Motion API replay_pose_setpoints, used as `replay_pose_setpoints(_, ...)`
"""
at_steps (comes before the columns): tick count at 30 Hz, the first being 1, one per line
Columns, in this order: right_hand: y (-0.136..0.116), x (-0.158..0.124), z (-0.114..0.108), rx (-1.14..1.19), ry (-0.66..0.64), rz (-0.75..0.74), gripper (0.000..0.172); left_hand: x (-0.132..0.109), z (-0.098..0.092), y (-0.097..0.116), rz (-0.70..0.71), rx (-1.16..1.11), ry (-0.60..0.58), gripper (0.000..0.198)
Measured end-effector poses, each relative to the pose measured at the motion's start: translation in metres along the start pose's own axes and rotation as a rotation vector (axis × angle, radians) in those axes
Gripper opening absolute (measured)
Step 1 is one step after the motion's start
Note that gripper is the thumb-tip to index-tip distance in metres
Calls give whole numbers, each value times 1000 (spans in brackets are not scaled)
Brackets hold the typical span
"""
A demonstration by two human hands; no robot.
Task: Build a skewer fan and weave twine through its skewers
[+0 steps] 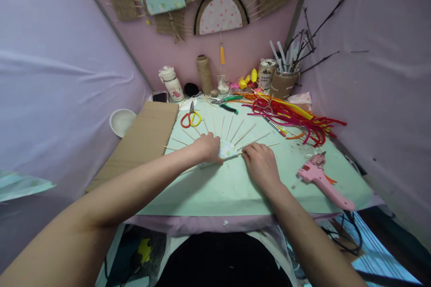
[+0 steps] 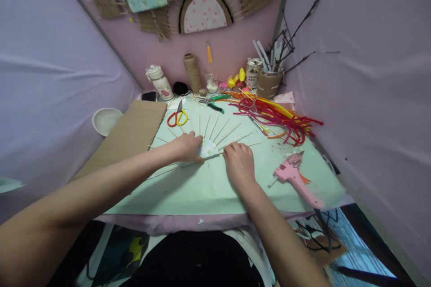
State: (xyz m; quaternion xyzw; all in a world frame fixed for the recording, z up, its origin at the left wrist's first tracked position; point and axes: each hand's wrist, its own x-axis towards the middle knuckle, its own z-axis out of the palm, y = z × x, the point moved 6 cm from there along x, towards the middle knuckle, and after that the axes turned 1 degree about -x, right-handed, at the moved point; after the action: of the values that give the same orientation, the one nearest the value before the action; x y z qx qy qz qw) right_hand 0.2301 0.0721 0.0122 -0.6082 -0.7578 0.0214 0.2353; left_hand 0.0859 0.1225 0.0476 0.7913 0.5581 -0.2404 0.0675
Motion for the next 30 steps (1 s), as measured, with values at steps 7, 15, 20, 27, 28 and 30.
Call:
replay_pose_setpoints(7, 0, 0, 0, -12, 3, 5, 10, -1, -1, 2, 3, -2, 6, 79)
replay_pose_setpoints(15, -1, 0, -1, -1, 9, 7, 12, -2, 0, -2, 0, -25, 1, 80)
replay_pose_setpoints(20, -1, 0, -1, 4, 12, 5, 12, -1, 4, -4, 3, -52, 19, 87)
replay_pose_setpoints(27, 1, -4, -6, 68, 86, 29, 19, -29, -7, -11, -23, -165, 221, 110)
replay_pose_setpoints(28, 0, -5, -8, 81, 112, 28, 22, -38, -7, -9, -20, -184, 291, 106)
replay_pose_setpoints(30, -4, -7, -12, 120, 164, 6, 25, -57, 2, 2, 28, -232, 399, 95)
